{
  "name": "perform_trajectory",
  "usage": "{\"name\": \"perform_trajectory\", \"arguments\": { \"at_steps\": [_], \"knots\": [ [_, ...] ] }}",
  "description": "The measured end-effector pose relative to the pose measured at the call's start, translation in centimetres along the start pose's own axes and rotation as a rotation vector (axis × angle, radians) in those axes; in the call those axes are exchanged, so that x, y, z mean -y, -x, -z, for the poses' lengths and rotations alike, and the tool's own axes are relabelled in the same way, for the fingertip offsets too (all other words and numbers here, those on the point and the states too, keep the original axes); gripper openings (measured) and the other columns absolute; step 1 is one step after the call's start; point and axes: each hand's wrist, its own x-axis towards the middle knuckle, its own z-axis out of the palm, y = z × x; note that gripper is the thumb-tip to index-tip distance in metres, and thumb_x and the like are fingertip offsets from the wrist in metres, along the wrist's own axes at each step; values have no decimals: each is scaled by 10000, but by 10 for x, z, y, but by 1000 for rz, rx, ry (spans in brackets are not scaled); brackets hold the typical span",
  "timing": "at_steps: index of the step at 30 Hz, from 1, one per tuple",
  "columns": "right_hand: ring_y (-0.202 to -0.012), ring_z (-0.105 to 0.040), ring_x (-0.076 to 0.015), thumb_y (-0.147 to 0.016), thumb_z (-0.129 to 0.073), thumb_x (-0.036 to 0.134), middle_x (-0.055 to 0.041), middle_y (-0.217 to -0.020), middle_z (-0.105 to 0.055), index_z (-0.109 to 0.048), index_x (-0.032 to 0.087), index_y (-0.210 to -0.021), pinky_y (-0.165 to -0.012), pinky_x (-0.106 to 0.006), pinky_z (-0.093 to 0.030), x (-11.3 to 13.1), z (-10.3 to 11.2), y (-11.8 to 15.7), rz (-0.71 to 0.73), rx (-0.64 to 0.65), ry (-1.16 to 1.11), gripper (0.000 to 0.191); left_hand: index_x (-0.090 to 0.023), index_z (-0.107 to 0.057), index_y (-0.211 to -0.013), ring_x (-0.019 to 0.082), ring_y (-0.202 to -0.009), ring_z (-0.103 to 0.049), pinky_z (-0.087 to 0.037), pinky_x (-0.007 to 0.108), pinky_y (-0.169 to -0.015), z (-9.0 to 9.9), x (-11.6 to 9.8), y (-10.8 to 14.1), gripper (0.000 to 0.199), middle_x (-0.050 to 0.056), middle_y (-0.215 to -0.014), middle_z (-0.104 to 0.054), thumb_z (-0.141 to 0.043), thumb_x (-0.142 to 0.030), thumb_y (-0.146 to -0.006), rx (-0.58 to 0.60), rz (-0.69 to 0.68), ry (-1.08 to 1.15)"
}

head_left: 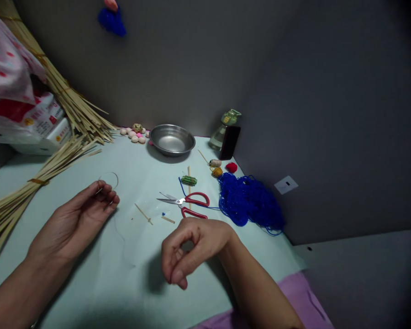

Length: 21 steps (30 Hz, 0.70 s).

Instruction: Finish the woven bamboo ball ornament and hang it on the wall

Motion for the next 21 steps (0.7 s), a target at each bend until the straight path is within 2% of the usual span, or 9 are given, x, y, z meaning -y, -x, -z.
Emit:
{"name": "perform_trajectory", "arguments": {
  "at_steps": [2, 5, 6, 8, 12, 16, 21],
  "knots": [
    [-607, -563, -75, -905, -755, 303, 29, -699, -655, -684, 162, -889, -604, -228, -431, -2, 1, -5, 49, -208, 30, 159, -202, -730, -797, 115, -719, -680, -623, 209, -723, 0, 3, 3, 294, -10, -791, -690, -539, -115, -1003, 22, 3, -43],
    [-599, -479, -76, -843, -825, 403, 44, -717, -622, -677, 187, -889, -570, -232, -370, -14, 3, -23, 192, -640, -5, 266, -200, -761, -811, 128, -810, -653, -573, 167, -761, 0, 14, 9, 70, -8, -838, -708, -749, -191, -880, 122, -48, -246],
    [-609, -475, -83, -809, -854, 417, 44, -727, -614, -674, 195, -907, -576, -237, -371, -19, 3, -29, 226, -750, -27, 302, -207, -771, -819, 138, -838, -644, -554, 162, -762, 1, 18, 11, 58, -9, -848, -717, -811, -246, -835, 171, -80, -340],
    [-636, -485, -100, -782, -868, 446, 26, -780, -623, -679, 208, -960, -589, -251, -384, -25, 5, -37, 260, -888, -44, 353, -234, -784, -840, 166, -878, -632, -523, 188, -771, 4, 26, 14, 180, -8, -872, -734, -861, -391, -796, 266, -149, -539],
    [-776, -547, -147, -872, -760, 482, -43, -1013, -672, -725, 240, -1065, -645, -285, -431, -27, 6, -39, 300, -1001, 68, 311, -283, -775, -873, 197, -852, -601, -461, 282, -772, 9, 35, 15, 272, -9, -863, -714, -750, -554, -880, 403, -208, -848],
    [-755, -531, -148, -871, -758, 492, -32, -879, -658, -720, 215, -909, -646, -291, -417, -27, 5, -38, 289, -956, 86, 282, -276, -766, -846, 210, -783, -587, -445, 329, -773, 7, 39, 15, 293, 0, -769, -668, -699, -554, -912, 484, -154, -879],
    [-734, -540, -142, -845, -784, 485, -15, -823, -641, -671, 207, -832, -673, -299, -434, -25, 4, -37, 260, -923, 56, 301, -267, -782, -847, 228, -802, -611, -463, 336, -779, 5, 42, 15, 260, 30, -794, -690, -728, -516, -896, 490, -124, -817]
  ]
}}
